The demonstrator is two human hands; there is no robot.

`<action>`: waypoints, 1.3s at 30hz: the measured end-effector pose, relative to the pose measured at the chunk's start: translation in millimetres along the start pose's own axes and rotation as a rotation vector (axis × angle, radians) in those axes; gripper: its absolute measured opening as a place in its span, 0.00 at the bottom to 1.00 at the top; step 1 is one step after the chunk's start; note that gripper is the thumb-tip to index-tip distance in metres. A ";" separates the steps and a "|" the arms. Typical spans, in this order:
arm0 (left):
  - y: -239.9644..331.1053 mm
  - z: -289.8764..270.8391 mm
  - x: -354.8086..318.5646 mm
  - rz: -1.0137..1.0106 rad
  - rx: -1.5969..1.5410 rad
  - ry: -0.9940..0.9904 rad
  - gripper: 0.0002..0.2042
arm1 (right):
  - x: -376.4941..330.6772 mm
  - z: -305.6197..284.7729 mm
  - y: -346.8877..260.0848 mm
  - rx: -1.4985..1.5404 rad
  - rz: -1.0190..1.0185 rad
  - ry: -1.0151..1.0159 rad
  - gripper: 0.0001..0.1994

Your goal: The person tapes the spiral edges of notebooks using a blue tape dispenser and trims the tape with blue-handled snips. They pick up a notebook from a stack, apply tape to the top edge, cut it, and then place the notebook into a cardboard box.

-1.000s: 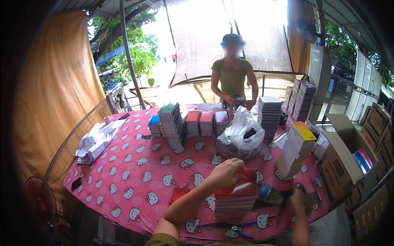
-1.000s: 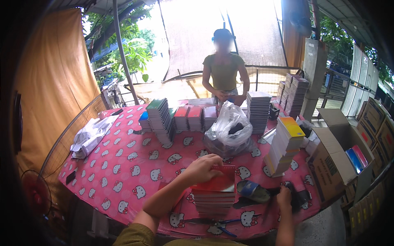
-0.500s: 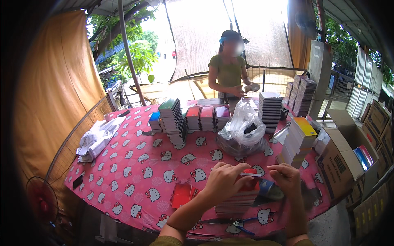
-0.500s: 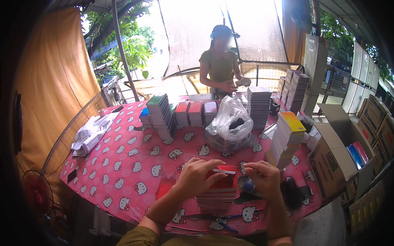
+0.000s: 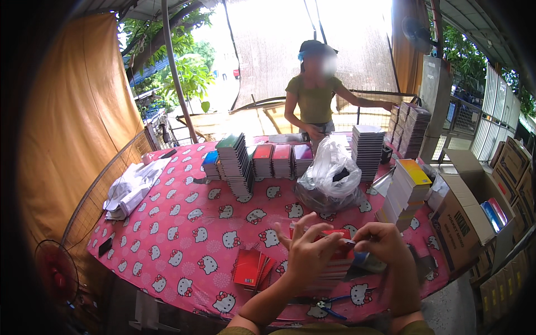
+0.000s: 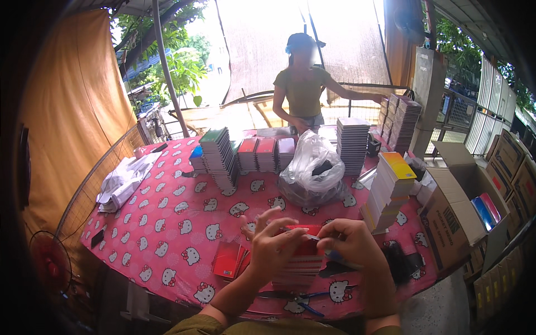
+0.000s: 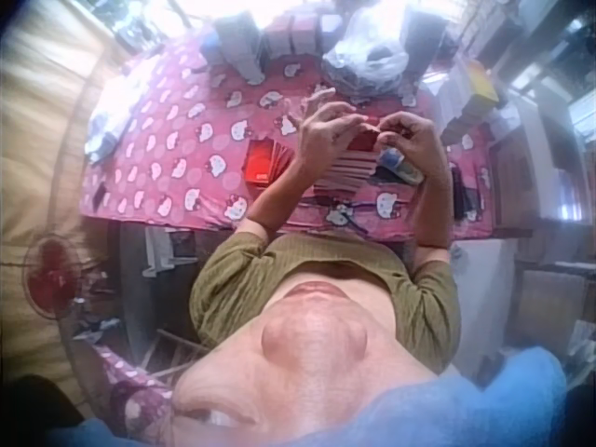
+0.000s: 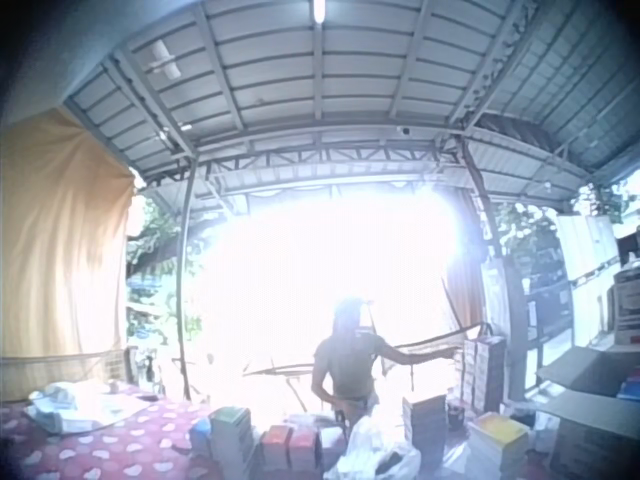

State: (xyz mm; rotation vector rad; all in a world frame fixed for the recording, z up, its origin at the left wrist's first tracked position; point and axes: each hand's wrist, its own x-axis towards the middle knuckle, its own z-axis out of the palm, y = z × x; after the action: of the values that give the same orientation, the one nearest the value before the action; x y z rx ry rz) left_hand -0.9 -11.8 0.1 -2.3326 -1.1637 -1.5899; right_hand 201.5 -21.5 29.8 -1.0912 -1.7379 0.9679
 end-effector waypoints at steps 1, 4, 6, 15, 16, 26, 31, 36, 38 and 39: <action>-1.7 0.6 -2.6 -0.011 -0.038 -0.003 0.08 | -0.7 -1.6 -3.4 -0.038 -0.016 -0.059 0.06; -6.5 6.6 -7.3 -0.038 -0.126 -0.012 0.09 | -1.4 6.9 -7.9 -0.195 -0.108 0.060 0.05; -5.1 5.6 -6.5 -0.062 -0.143 -0.023 0.09 | -1.0 6.4 -2.5 -0.299 -0.199 0.065 0.06; 1.7 4.2 -2.4 -0.057 -0.036 0.022 0.10 | -5.0 14.4 -11.5 -0.498 -0.292 0.176 0.09; 3.0 3.5 -1.4 -0.071 -0.039 0.019 0.10 | -5.1 15.3 -8.5 -0.441 -0.276 0.191 0.10; -2.1 5.2 -2.5 -0.081 -0.147 0.001 0.08 | -0.6 15.5 1.1 -0.623 -0.416 0.192 0.10; -7.2 9.5 -9.4 -0.132 -0.140 -0.035 0.06 | 0.0 18.7 2.9 -0.596 -0.386 0.168 0.10; -6.3 8.4 -9.1 -0.134 -0.152 -0.053 0.05 | 0.1 24.4 -4.9 -0.553 -0.332 0.207 0.09; -4.9 4.7 -5.3 -0.095 -0.171 -0.043 0.06 | -0.1 24.5 -7.9 -0.545 -0.346 0.193 0.08; -4.5 3.1 -4.3 -0.075 -0.178 -0.037 0.07 | -0.1 25.7 -13.1 -0.526 -0.348 0.208 0.08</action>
State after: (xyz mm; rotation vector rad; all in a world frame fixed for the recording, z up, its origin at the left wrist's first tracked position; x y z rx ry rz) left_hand -2.2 -9.5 -6.3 -2.4635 -1.1756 -1.7496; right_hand 174.1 -30.1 32.8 -1.1067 -1.9701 0.1741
